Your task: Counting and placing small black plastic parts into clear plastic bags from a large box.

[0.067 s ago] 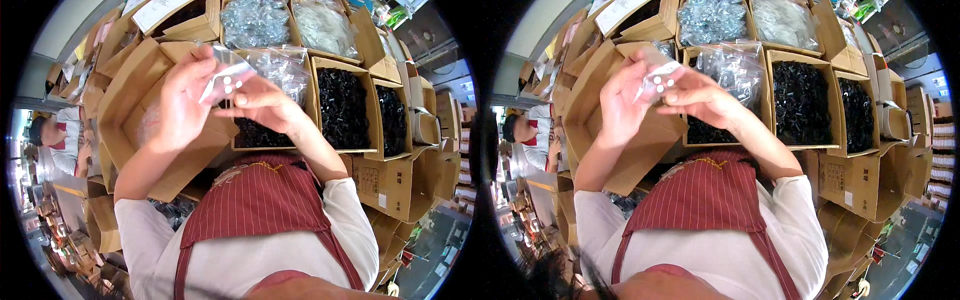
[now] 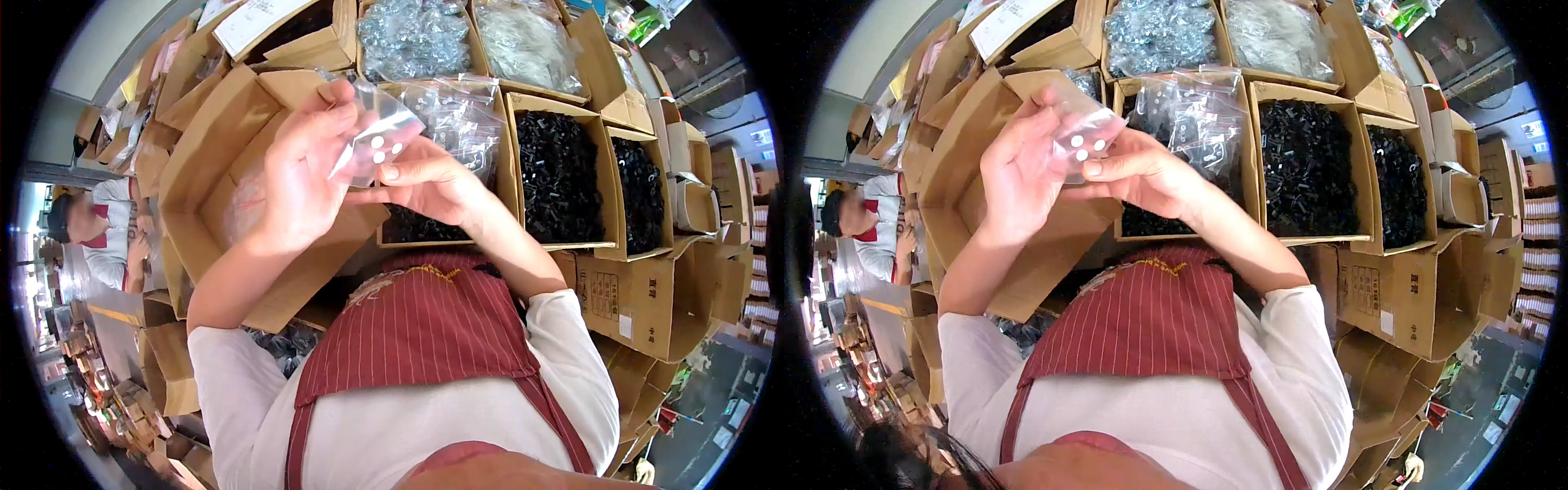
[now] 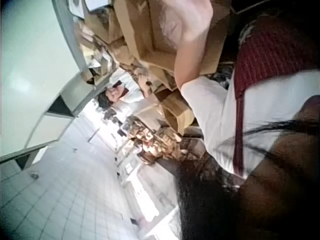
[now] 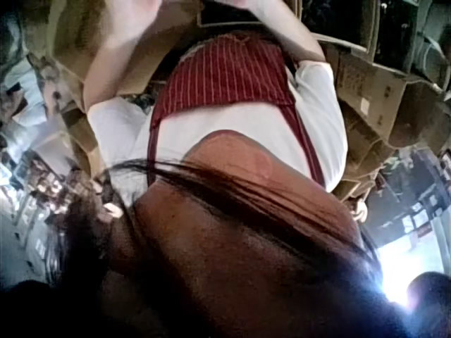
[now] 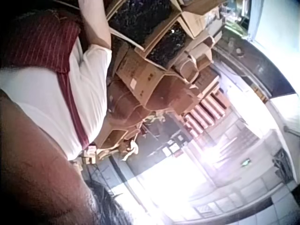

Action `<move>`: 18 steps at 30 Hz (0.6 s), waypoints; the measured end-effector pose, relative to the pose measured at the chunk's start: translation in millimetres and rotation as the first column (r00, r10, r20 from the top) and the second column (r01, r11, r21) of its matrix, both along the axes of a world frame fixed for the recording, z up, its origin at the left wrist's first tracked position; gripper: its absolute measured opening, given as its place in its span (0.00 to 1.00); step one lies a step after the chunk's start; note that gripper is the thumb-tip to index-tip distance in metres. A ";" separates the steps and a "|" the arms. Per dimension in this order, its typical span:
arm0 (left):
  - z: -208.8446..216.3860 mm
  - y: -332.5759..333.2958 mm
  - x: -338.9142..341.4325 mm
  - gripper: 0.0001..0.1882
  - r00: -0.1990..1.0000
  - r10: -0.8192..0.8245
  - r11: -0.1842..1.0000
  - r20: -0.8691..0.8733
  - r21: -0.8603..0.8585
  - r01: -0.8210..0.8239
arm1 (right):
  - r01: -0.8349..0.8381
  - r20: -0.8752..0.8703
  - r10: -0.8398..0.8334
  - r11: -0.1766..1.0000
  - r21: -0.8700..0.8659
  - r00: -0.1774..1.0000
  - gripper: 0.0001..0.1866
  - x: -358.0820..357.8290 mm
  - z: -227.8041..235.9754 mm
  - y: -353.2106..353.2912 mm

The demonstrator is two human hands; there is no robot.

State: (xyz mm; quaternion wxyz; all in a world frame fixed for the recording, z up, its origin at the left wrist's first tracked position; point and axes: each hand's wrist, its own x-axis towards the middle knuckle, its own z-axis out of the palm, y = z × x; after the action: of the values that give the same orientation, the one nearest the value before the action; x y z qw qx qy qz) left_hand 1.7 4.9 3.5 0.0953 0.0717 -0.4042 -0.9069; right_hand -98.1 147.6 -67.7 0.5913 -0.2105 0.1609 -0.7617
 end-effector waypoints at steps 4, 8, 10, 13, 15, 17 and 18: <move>-7.6 -3.5 -3.5 0.15 0.984 0.119 0.964 -0.133 -0.220 -0.147 | 0.275 -0.001 -0.278 0.948 0.162 0.960 0.15 -6.3 -21.9 7.6; -12.2 -14.9 -5.5 0.22 0.985 0.120 0.418 -0.124 -0.894 -0.164 | 0.762 -0.610 -0.571 0.642 0.086 0.550 0.06 -20.6 -27.6 34.0; -14.7 -11.1 -5.6 0.28 0.984 0.033 0.053 -0.178 -0.982 -0.179 | 0.788 -0.908 -0.407 0.523 -0.326 -0.105 0.10 -25.9 -26.1 44.1; -31.5 7.7 -8.7 0.31 0.992 -0.108 -0.047 -0.064 -0.996 -0.070 | 0.713 -0.936 -0.334 0.630 -0.308 -0.110 0.15 -5.9 -14.7 49.5; -44.2 16.8 -3.6 0.23 0.993 0.009 0.086 0.116 -0.990 0.114 | 0.698 -0.935 -0.330 0.640 -0.322 -0.129 0.18 2.0 -12.7 51.6; -43.7 16.7 -2.7 0.17 1.000 -0.017 -0.008 0.025 -1.000 0.025 | 0.786 -0.915 -0.376 0.606 -0.124 0.146 0.21 6.2 -18.1 53.6; -43.5 16.7 -2.6 0.11 0.997 -0.047 -0.101 -0.061 -0.993 -0.066 | 0.779 -0.928 -0.332 0.622 -0.080 0.170 0.22 3.0 -21.3 57.8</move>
State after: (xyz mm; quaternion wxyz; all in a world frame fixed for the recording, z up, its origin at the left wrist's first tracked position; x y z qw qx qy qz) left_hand -0.9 21.6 -40.0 0.1388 -0.0546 -0.9393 -0.3090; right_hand -95.1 205.4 -89.0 0.1074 -0.3642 0.6694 -0.6385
